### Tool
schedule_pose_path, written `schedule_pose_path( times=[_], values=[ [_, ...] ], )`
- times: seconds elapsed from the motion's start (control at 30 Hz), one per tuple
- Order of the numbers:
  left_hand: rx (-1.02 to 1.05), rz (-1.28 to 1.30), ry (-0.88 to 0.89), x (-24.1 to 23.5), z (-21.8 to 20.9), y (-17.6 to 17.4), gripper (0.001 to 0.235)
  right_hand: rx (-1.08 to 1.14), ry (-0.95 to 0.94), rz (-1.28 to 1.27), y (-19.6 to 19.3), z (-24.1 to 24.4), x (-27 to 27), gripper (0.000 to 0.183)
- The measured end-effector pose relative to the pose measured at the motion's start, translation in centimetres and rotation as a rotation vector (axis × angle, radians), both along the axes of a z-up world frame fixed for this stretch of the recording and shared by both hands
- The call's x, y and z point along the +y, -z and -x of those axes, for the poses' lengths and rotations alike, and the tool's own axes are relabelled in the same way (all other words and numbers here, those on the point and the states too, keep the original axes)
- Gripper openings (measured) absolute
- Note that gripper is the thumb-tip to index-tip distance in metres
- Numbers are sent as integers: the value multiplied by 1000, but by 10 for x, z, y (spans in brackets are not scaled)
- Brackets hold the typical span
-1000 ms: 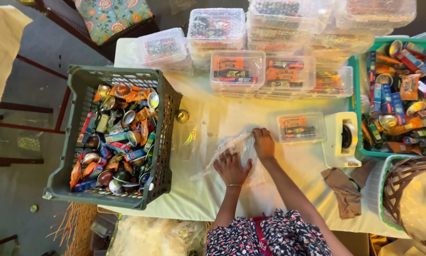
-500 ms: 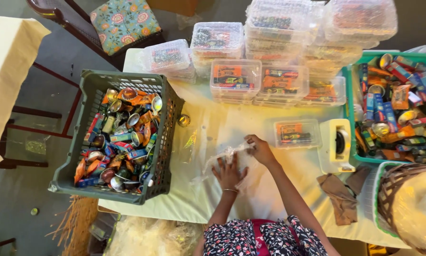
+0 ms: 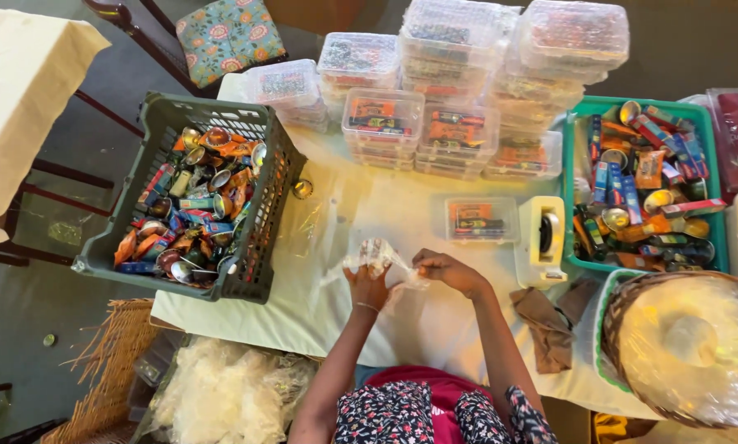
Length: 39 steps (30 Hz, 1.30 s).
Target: The person sits at a table and wraps small plastic containers filled with items in bubble wrap. They use a tape dispenser to seal the bubble wrap around each container before placing the wrapped items into a basket.
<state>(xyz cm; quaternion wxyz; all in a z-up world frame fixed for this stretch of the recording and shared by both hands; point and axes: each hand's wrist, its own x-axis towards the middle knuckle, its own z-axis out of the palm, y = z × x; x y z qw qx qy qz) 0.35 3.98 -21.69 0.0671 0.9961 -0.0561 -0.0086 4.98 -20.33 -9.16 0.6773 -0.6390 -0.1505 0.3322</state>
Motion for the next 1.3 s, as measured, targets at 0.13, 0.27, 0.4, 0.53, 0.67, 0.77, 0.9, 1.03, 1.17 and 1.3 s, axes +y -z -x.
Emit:
schedule_pose_path(
  times=[0.13,0.27,0.4,0.53,0.67,0.77,0.9,1.03,1.17,1.3],
  values=[
    [35,-26,-8,-17,-18,-18,66,249,114,-37,-11,13,4,34],
    [-38,-92,46,-40,-26,-63,74,72,263,-466,55,6,-29,29],
    [-131,-91,113,-84,-27,-127,88,245,564,-1008,20,6,-28,49],
    [-19,-10,151,-110,-35,-171,94,322,502,-1166,-10,6,-45,43],
    [213,211,341,-114,-43,-191,69,299,528,-1106,-94,15,-63,51],
    [240,393,455,-103,-41,-245,56,154,373,-1098,-67,19,-83,36],
    [153,777,664,-104,-49,-347,54,107,469,-835,-41,25,-98,44],
    [166,920,850,-106,-73,-341,75,122,548,-552,-80,45,-94,41],
    [568,888,850,-101,-78,-315,68,22,567,-313,-92,60,-99,23],
    [912,916,713,-96,-73,-282,46,-165,567,-194,-118,81,-94,16]
  ],
)
